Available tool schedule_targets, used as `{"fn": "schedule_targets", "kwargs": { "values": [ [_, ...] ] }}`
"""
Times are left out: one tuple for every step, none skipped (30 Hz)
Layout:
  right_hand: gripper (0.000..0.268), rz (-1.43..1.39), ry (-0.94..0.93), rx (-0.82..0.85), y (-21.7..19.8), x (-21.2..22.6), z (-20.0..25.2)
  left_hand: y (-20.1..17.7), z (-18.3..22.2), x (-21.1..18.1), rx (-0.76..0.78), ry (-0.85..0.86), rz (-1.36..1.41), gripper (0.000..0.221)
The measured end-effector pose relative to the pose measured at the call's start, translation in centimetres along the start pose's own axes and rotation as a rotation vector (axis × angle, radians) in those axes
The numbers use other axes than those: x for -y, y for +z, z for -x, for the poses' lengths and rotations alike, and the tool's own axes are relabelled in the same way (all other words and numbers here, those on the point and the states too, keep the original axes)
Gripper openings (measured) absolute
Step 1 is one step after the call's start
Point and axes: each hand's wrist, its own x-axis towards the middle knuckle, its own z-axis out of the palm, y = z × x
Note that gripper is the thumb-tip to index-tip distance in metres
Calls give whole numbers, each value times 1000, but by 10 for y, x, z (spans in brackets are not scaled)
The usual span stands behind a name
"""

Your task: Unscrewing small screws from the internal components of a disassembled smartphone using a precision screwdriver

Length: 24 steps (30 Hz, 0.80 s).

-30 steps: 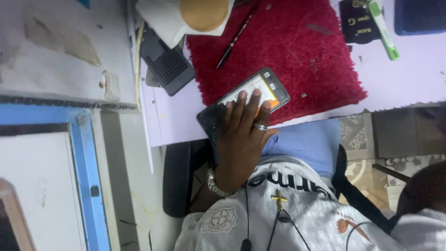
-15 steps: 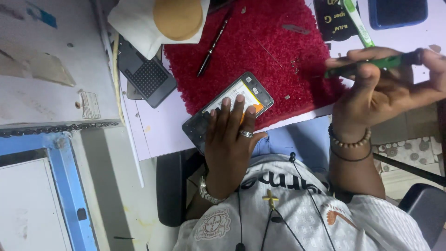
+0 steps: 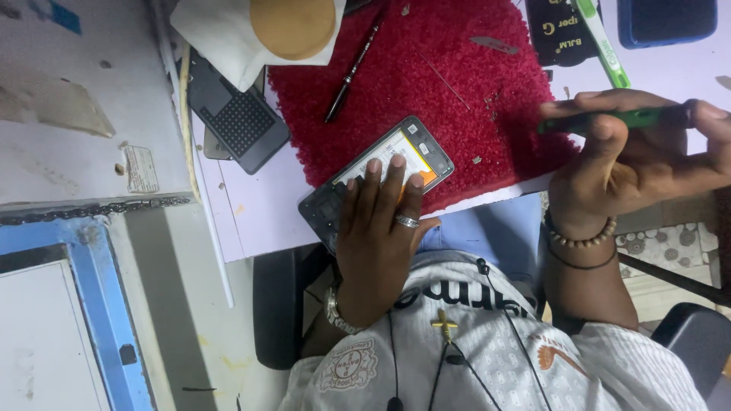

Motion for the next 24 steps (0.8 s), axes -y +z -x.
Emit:
{"fn": "schedule_targets", "kwargs": {
  "values": [
    [38, 14, 2, -1, 1, 1, -1, 1, 0, 0, -7, 2, -7, 114],
    [38, 12, 2, 0, 1, 2, -1, 0, 0, 0, -8, 0, -7, 114],
    [39, 10, 17, 24, 0, 4, 0, 0, 0, 1, -2, 9, -6, 112],
    [41, 9, 32, 46, 0, 5, 1, -1, -1, 1, 5, 18, -4, 110],
    [41, 8, 32, 47, 1, 6, 1, -1, -1, 1, 5, 17, -4, 110],
    [42, 17, 39, 38, 2, 6, 1, -1, -1, 0, -1, 11, -5, 109],
    [42, 26, 46, 29, 2, 7, 1, -1, -1, 0, -7, 5, -6, 108],
    [42, 27, 46, 29, 0, 4, 1, 0, -1, 0, -7, 5, -5, 108],
    [43, 16, 17, 34, -2, 1, 0, 0, 0, 1, 3, 10, -8, 111],
    [44, 3, -12, 40, -3, -3, 0, 1, 1, 1, 12, 13, -11, 114],
    [44, 3, -13, 41, -1, -2, 3, -1, -1, 1, 11, 12, -11, 114],
    [39, -10, 22, -28, 1, -1, 5, -4, -3, 0, 1, 15, -6, 108],
    [35, -23, 59, -96, 3, -1, 9, -6, -5, -1, -9, 17, -1, 102],
    [35, -25, 62, -93, 4, 1, 10, -6, -5, -1, -7, 14, -1, 102],
    [35, -57, 56, -92, 6, 3, 11, -5, -5, -1, -14, 17, -4, 101],
    [35, -91, 49, -89, 7, 4, 12, -5, -6, -1, -22, 17, -9, 100],
    [35, -95, 52, -85, 8, 7, 17, -4, -5, 0, -21, 11, -10, 100],
    [37, -122, 116, -87, 10, 9, 22, -4, -4, 0, -11, 24, -14, 103],
    [40, -149, 181, -88, 11, 12, 27, -3, -3, 1, 0, 37, -17, 106],
    [40, -154, 182, -84, 13, 10, 28, -4, -3, 1, -1, 31, -19, 106],
    [40, -85, 165, -63, 15, 9, 29, -6, -4, 0, -5, 35, -16, 103],
    [43, -16, 149, -43, 18, 7, 31, -8, -5, 0, -8, 40, -13, 101],
    [43, -20, 150, -39, 26, 17, 26, -7, -5, 0, -8, 35, -14, 101],
    [38, -56, 212, -7, 34, 27, 21, -7, -5, -1, 0, 30, -11, 100]
  ]
}}
